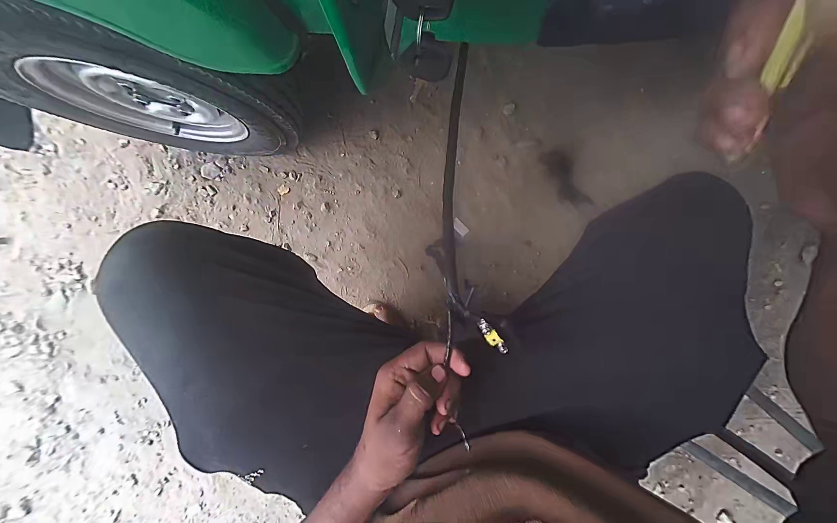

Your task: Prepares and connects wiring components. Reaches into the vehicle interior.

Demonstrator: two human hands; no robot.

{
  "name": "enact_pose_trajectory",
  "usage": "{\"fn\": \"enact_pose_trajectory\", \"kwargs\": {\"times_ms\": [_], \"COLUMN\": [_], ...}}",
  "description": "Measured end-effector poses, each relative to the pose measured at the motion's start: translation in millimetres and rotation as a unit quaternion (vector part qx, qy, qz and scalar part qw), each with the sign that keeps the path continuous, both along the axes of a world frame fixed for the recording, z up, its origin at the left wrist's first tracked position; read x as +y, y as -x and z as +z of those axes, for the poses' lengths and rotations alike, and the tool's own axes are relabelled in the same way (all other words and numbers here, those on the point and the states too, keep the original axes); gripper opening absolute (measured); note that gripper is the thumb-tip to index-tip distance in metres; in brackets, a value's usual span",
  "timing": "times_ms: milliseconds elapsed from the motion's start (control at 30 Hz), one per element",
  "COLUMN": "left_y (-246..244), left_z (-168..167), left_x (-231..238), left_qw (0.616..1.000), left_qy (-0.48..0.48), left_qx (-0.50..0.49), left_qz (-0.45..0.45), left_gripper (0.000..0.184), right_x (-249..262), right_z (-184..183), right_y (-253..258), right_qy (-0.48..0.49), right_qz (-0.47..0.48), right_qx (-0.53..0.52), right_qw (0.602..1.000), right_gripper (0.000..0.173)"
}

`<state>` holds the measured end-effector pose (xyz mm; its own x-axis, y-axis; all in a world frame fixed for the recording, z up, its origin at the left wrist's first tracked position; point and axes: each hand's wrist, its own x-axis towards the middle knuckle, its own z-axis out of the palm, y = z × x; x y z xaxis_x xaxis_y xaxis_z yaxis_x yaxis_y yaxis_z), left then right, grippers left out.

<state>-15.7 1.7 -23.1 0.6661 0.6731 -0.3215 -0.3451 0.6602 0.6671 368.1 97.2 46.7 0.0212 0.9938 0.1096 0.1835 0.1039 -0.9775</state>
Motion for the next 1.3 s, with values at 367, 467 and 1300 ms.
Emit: {"fn": "enact_pose_trajectory", "kwargs": {"times_ms": [367, 467, 1300], "left_y": [23.3, 18.8, -14.9], "left_z": [-13.6, -13.6, -6.7], "left_x": [24.3, 18.9, 4.8], "left_qw": [0.943, 0.875, 0.975], "left_qy": [-0.296, -0.429, -0.149], "left_qx": [0.142, 0.219, 0.141], "left_qz": [-0.049, -0.046, -0.082], "left_gripper": [0.026, 0.027, 0.024], "right_x": [-123.8, -125.2, -146.3], "right_z": [-22.6, -27.4, -60.6], "right_y": [191.3, 199.7, 199.5], "right_qy": [0.211, 0.221, 0.259], "right_qz": [-0.094, -0.131, -0.21], "right_qx": [0.066, 0.003, -0.016], "right_qw": [0.971, 0.966, 0.942], "right_gripper": [0.012, 0.012, 0.008]}}
